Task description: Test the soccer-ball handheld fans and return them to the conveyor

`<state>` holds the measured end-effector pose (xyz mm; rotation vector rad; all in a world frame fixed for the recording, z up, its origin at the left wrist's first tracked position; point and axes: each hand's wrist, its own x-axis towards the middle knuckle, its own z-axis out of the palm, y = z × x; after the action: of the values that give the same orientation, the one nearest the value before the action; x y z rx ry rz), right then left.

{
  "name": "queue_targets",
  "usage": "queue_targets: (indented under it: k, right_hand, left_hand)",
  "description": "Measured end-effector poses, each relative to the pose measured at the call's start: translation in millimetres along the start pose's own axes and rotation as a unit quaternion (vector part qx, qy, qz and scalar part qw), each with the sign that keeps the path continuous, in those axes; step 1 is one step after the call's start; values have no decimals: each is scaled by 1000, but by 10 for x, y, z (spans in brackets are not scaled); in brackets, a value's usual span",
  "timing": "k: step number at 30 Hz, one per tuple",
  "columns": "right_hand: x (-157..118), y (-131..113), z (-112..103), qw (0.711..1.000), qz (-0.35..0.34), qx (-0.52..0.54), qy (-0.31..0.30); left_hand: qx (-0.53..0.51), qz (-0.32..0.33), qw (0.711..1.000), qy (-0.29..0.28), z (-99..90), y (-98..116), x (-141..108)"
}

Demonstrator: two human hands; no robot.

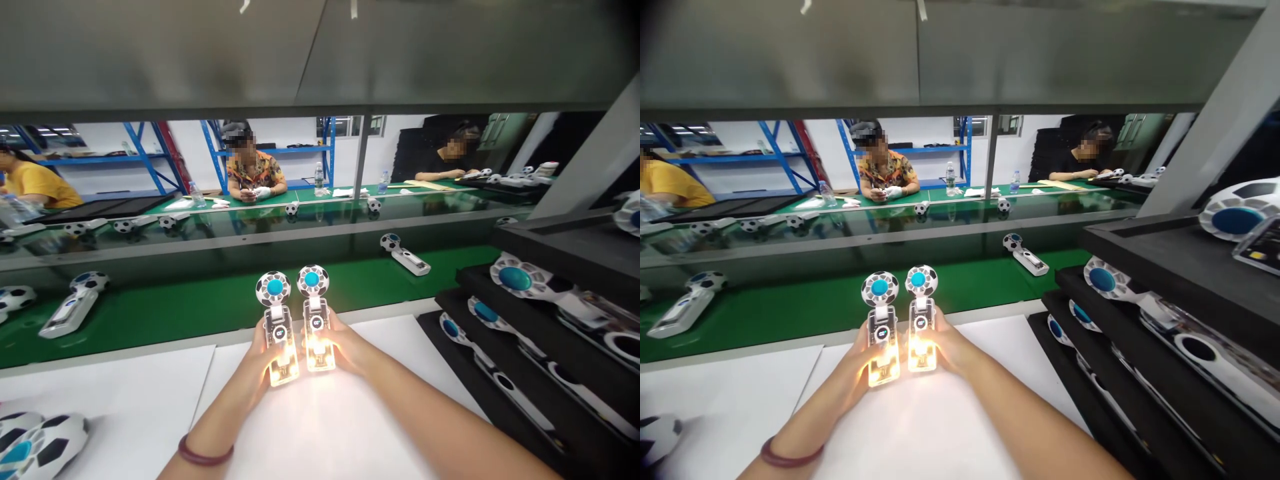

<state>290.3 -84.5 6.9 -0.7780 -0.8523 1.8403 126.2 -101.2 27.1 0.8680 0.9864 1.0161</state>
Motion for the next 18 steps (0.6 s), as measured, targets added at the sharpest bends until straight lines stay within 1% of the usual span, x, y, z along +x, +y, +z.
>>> queue_targets:
  k: [3,6,10,13,18]
  right_hand:
    - [6,14,-13,1000,0,0,-9]
    - [15,33,-30,1000,-12,1,-22]
    - [28,55,-50,999,-14,1,-31]
    - [33,60,-57,999,-17,7,-37]
    - [37,68,-58,999,-22,5,-46]
  left_hand:
    - [9,-4,1000,3,-15,-14,13]
    - [-7,2,1000,2,-30,-28,24]
    - [-26,-7,1000,-1,-36,-41,29]
    - [-33,6,999,-7,-37,-49,30]
    - [-33,5,999,-12,-41,-51,36]
